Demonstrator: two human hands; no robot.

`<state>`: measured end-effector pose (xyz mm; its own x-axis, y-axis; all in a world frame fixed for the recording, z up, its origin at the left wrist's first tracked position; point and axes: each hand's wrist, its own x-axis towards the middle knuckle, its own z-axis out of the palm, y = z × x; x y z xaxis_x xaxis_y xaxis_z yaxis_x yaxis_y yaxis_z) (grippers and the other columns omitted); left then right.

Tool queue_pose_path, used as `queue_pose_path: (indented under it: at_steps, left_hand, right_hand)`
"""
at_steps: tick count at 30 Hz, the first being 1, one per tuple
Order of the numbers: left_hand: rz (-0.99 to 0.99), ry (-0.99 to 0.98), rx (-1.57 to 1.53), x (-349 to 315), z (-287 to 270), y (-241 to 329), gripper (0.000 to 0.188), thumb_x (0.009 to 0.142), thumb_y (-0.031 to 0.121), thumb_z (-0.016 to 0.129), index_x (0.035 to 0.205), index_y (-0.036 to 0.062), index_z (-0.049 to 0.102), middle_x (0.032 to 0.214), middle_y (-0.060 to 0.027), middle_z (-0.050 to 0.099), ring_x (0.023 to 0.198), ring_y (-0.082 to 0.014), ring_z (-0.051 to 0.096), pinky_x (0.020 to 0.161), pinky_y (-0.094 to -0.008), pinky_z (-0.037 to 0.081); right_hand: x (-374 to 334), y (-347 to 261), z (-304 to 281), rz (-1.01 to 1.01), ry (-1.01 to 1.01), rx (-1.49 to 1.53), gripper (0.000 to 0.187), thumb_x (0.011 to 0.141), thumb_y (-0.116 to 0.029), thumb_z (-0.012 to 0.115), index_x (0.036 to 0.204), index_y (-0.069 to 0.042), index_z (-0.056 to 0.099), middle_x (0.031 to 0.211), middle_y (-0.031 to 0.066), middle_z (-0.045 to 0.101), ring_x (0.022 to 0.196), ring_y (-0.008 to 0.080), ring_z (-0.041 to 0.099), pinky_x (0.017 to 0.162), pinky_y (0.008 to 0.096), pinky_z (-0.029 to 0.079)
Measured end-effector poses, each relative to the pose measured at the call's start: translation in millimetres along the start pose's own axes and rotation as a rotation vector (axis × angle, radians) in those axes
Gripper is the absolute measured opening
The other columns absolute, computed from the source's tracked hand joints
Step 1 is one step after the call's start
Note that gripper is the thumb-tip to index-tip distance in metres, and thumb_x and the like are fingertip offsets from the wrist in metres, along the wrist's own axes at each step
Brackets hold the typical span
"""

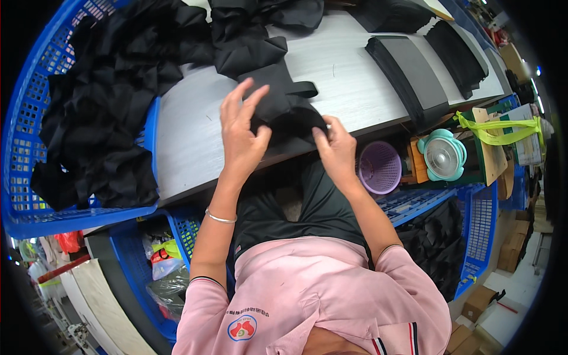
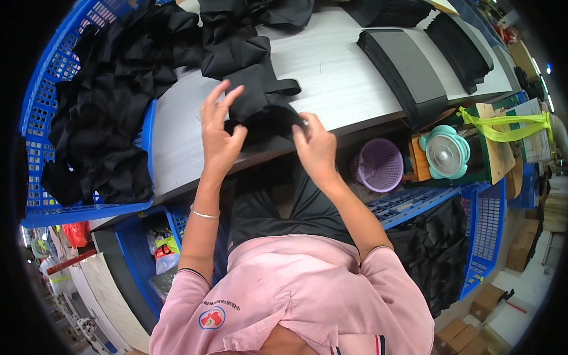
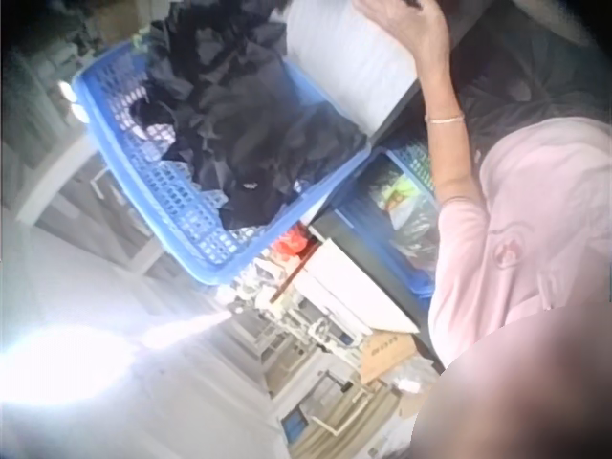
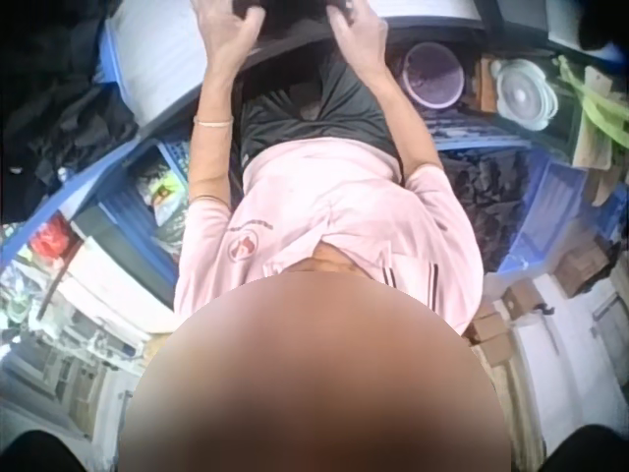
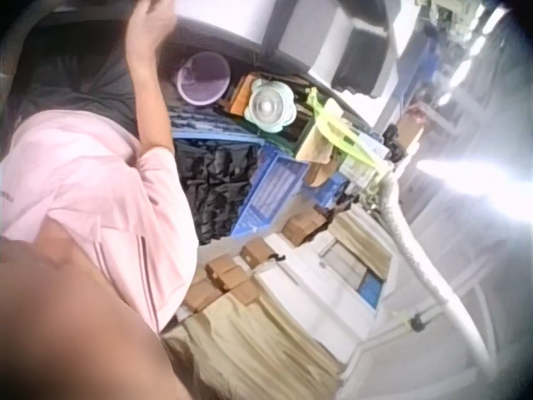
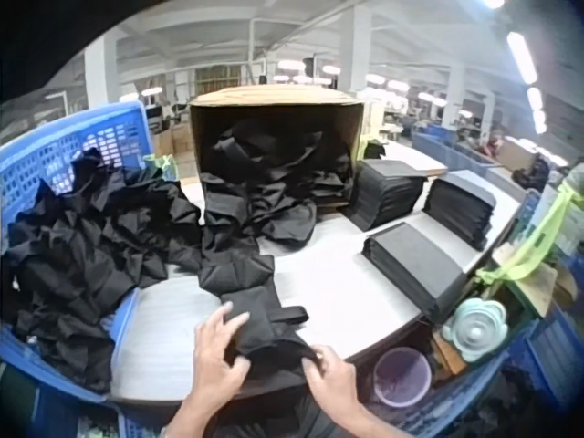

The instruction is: Inspecting and folding black fabric components in a factory setting.

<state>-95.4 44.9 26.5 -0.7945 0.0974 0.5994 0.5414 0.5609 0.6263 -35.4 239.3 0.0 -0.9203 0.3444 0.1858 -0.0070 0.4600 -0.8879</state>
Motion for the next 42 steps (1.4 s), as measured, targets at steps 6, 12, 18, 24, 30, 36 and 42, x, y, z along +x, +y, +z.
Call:
queue_pose_path:
  at_steps: [6, 12, 18, 24, 30, 36, 42]
  left_hand:
    - [0.157, -0.419, 0.079, 31, 58, -19, 0.025, 0.085, 0.009, 0.071, 0.109, 0.0038, 0.071, 0.113, -0.0128, 0.071, 0.113, -0.0309, 0.064, 0.101, -0.0395, 0.045]
    - [0.037, -0.382, -0.044, 48, 84, -42, 0.017, 0.088, 0.012, 0.068, 0.1, -0.0006, 0.07, 0.102, -0.0172, 0.071, 0.093, -0.0375, 0.066, 0.086, -0.0437, 0.051]
    - [0.021, -0.476, -0.136, 37, 51, -6, 0.046, 0.081, 0.014, 0.073, 0.124, 0.0016, 0.062, 0.129, -0.0213, 0.061, 0.121, -0.0389, 0.056, 0.105, -0.0452, 0.043]
    - [0.146, -0.192, -0.231, -9, 29, 63, 0.061, 0.078, 0.014, 0.078, 0.136, 0.0087, 0.058, 0.154, -0.0157, 0.041, 0.147, -0.0365, 0.031, 0.118, -0.0456, 0.029]
    - [-0.313, -0.564, -0.968, -48, 38, 86, 0.06, 0.093, 0.028, 0.071, 0.144, 0.0053, 0.05, 0.153, -0.0105, 0.041, 0.142, -0.0239, 0.041, 0.115, -0.038, 0.035]
    - [-0.62, -0.462, -1.523, -72, 60, 82, 0.083, 0.092, 0.062, 0.061, 0.15, 0.0071, 0.04, 0.149, -0.0113, 0.045, 0.14, -0.0231, 0.041, 0.119, -0.0396, 0.028]
    - [-0.643, -0.629, -1.671, -86, 43, 59, 0.108, 0.069, 0.081, 0.066, 0.146, 0.0085, 0.043, 0.136, -0.0081, 0.054, 0.126, -0.0191, 0.051, 0.108, -0.0376, 0.041]
  right_hand:
    - [11, 17, -32, 0.036, -0.19, 0.07, 0.031, 0.09, -0.02, 0.074, 0.111, 0.001, 0.066, 0.067, 0.0094, 0.064, 0.059, 0.0107, 0.059, 0.059, 0.0289, 0.048]
    - [102, 51, -143, -0.474, 0.571, -0.876, 0.036, 0.086, -0.023, 0.076, 0.115, -0.005, 0.067, 0.115, 0.0128, 0.063, 0.106, 0.0291, 0.061, 0.09, 0.0411, 0.049]
    - [147, 76, -194, -0.199, 0.288, -1.005, 0.036, 0.085, -0.036, 0.075, 0.109, -0.01, 0.075, 0.107, 0.0056, 0.065, 0.104, 0.0269, 0.061, 0.089, 0.041, 0.051]
    - [132, 71, -165, -0.225, 0.308, -0.932, 0.031, 0.088, -0.036, 0.072, 0.105, -0.01, 0.077, 0.102, 0.0068, 0.065, 0.101, 0.0259, 0.062, 0.085, 0.0417, 0.053]
    - [100, 15, -146, -0.38, 0.479, -0.972, 0.018, 0.093, -0.024, 0.067, 0.09, -0.008, 0.072, 0.093, 0.0074, 0.062, 0.082, 0.0289, 0.064, 0.073, 0.0406, 0.054]
    - [-45, -47, -86, -0.657, 0.291, -0.793, 0.013, 0.085, -0.01, 0.071, 0.098, -0.009, 0.068, 0.099, 0.0062, 0.063, 0.079, 0.0251, 0.063, 0.067, 0.0356, 0.049]
    - [-113, -60, -68, -0.305, -0.103, 0.076, 0.009, 0.094, -0.009, 0.067, 0.095, 0.001, 0.066, 0.102, 0.0121, 0.068, 0.077, 0.0236, 0.065, 0.066, 0.0292, 0.049]
